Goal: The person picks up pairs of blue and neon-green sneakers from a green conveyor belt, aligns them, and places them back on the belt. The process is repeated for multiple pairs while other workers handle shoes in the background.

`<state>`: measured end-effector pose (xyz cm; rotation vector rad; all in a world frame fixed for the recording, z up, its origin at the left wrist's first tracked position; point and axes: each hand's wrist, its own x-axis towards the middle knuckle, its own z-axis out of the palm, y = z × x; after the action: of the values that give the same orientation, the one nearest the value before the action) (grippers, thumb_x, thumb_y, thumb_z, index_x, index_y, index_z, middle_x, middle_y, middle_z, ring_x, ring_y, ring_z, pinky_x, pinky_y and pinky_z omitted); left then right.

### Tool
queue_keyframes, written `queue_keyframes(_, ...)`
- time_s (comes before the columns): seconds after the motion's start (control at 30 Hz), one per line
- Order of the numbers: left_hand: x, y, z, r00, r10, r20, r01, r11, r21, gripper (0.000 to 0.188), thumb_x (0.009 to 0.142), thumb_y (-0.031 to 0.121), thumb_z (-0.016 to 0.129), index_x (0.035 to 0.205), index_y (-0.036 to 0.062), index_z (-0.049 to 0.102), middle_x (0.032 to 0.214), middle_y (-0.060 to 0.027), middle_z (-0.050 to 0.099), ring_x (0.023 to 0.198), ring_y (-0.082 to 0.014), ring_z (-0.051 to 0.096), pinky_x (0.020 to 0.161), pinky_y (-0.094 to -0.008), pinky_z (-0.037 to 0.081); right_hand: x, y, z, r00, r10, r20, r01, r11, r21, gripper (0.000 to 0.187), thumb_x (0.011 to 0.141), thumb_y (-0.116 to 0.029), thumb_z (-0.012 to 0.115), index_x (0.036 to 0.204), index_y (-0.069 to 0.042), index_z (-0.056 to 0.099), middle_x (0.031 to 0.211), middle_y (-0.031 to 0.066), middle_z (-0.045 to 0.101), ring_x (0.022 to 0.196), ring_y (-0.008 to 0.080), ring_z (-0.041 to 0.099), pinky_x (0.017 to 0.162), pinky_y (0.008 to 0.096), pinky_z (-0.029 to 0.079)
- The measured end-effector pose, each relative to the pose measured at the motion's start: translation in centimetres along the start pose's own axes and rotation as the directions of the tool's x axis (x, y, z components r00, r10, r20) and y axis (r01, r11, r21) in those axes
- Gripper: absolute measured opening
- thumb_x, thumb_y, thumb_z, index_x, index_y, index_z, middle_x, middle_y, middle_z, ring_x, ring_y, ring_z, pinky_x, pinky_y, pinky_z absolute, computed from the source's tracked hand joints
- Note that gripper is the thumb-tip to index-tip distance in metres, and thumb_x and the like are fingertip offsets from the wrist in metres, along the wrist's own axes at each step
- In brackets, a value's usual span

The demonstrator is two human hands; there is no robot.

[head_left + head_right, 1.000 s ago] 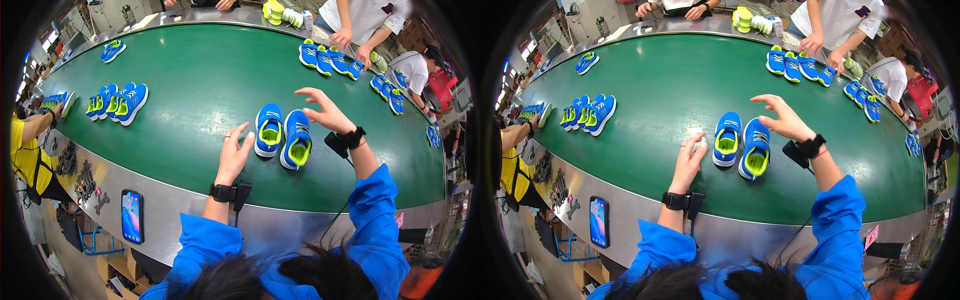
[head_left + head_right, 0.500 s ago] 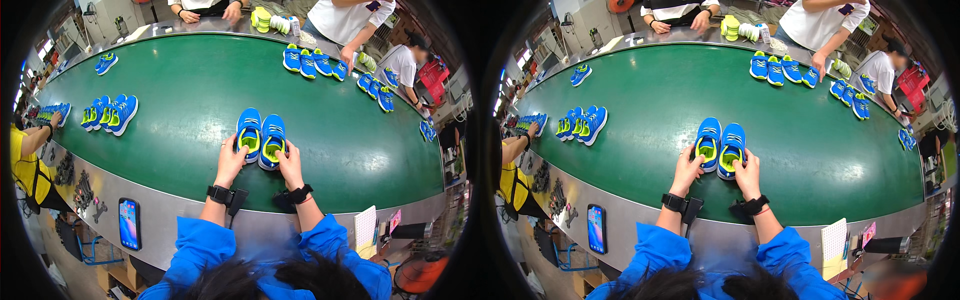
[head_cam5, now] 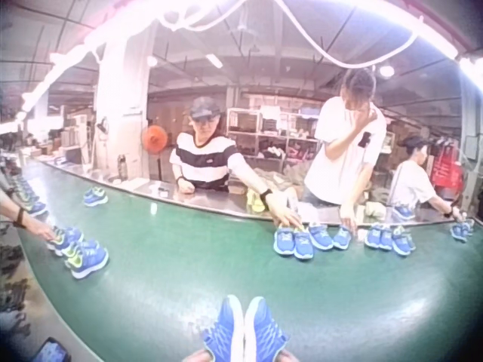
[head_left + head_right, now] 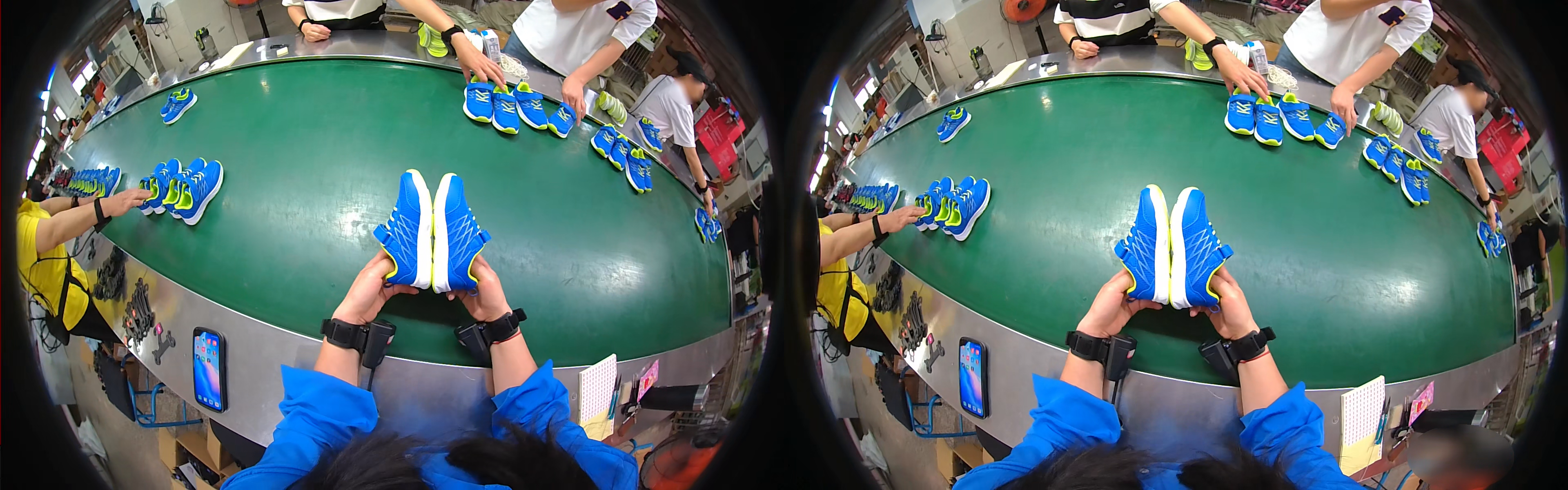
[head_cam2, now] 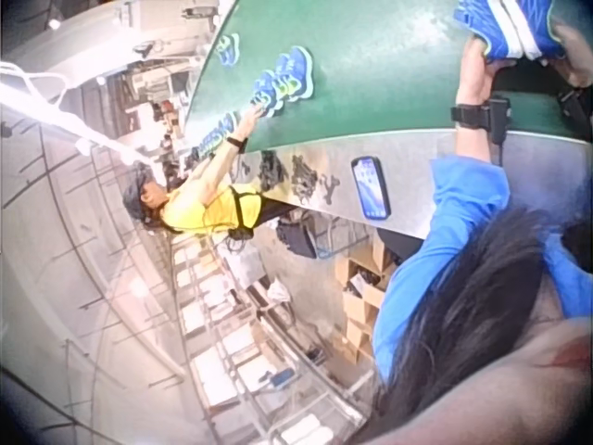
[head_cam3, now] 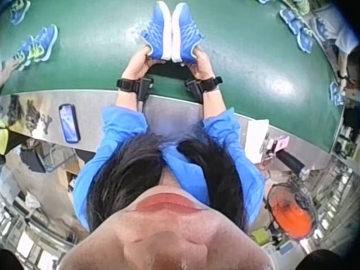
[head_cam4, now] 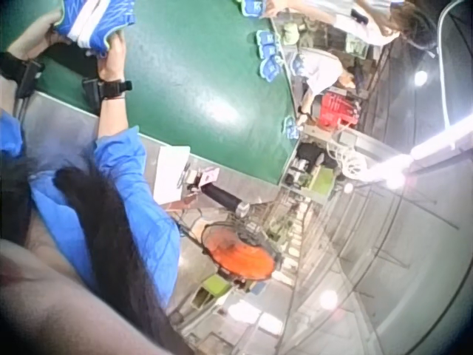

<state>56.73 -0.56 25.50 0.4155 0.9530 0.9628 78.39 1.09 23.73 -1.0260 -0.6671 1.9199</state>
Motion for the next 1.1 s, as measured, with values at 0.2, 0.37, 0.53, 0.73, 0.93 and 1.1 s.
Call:
queue_keyframes(0.2,-0.8,0.7,0.0,0.997,0.076,0.029,-0.075,0.996,-0.037,0.044,0.095,0.01,0.04,0.138,0.0062,0.04,0.125,-0.0111,0.056,0.108,-0.0262,0.061,0.084,-0.0494,0.058,-0.2,-1.0,0.5,1.0,-0.015,-0.02,0.016,1.0,0.008,0.046,0.096,-0.018,0.039,0.141,-0.01,0.038,0.118,0.0102,0.061,0.092,0.0211,0.066,0.06,0.035,0.059)
queue_keyframes(0.37,-0.3,0.8,0.0,0.976,0.214,-0.031,-0.216,0.973,-0.076,0.05,0.092,0.003,0.043,0.141,0.0093,0.037,0.13,-0.0096,0.052,0.116,-0.0256,0.056,0.089,-0.0481,0.056,0.7,-0.8,0.1,0.838,-0.545,0.023,0.527,0.798,-0.292,0.051,0.09,-0.005,0.05,0.141,-0.009,0.042,0.127,0.0101,0.056,0.109,0.018,0.059,0.069,0.0286,0.057)
queue_keyframes(0.53,-0.3,0.8,0.0,0.87,0.487,-0.079,-0.489,0.872,-0.007,0.064,0.089,-0.003,0.048,0.149,0.0142,0.032,0.136,-0.0078,0.048,0.12,-0.0208,0.053,0.097,-0.0422,0.051,-0.1,-1.4,2.3,0.727,-0.686,-0.033,0.55,0.611,-0.569,0.061,0.078,0.007,0.063,0.136,-0.008,0.049,0.134,0.008,0.051,0.119,0.019,0.053,0.078,0.029,0.057)
queue_keyframes(0.73,-0.3,0.7,-0.2,0.599,0.787,-0.151,-0.566,0.549,0.615,0.069,0.077,-0.006,0.064,0.139,0.0171,0.049,0.129,-0.0042,0.041,0.123,-0.0174,0.041,0.096,-0.0339,0.049,0.0,-1.1,2.3,0.696,-0.705,-0.134,0.497,0.608,-0.619,0.059,0.075,0.005,0.068,0.131,-0.009,0.053,0.132,0.0065,0.051,0.118,0.0183,0.054,0.077,0.0295,0.059)
queue_keyframes(0.93,0.0,-0.3,-0.1,0.612,0.779,-0.136,-0.364,0.429,0.827,0.07,0.072,-0.001,0.071,0.136,0.0171,0.051,0.129,-0.0079,0.042,0.116,-0.0242,0.04,0.09,-0.0322,0.048,0.1,-1.3,2.0,0.588,-0.809,-0.009,0.313,0.237,-0.92,0.062,0.068,-0.008,0.08,0.126,-0.008,0.057,0.122,0.0078,0.058,0.113,0.0256,0.055,0.091,0.0366,0.05)
queue_keyframes(1.1,0.1,-0.7,-0.4,0.685,0.712,-0.158,-0.25,0.433,0.866,0.069,0.069,0.006,0.076,0.133,0.0156,0.051,0.121,-0.0148,0.045,0.115,-0.0321,0.039,0.101,-0.0424,0.036,-0.1,-1.3,2.4,0.616,-0.784,-0.076,0.189,0.24,-0.952,0.061,0.065,-0.015,0.083,0.12,-0.007,0.059,0.117,0.0084,0.059,0.109,0.0285,0.053,0.095,0.0386,0.044)
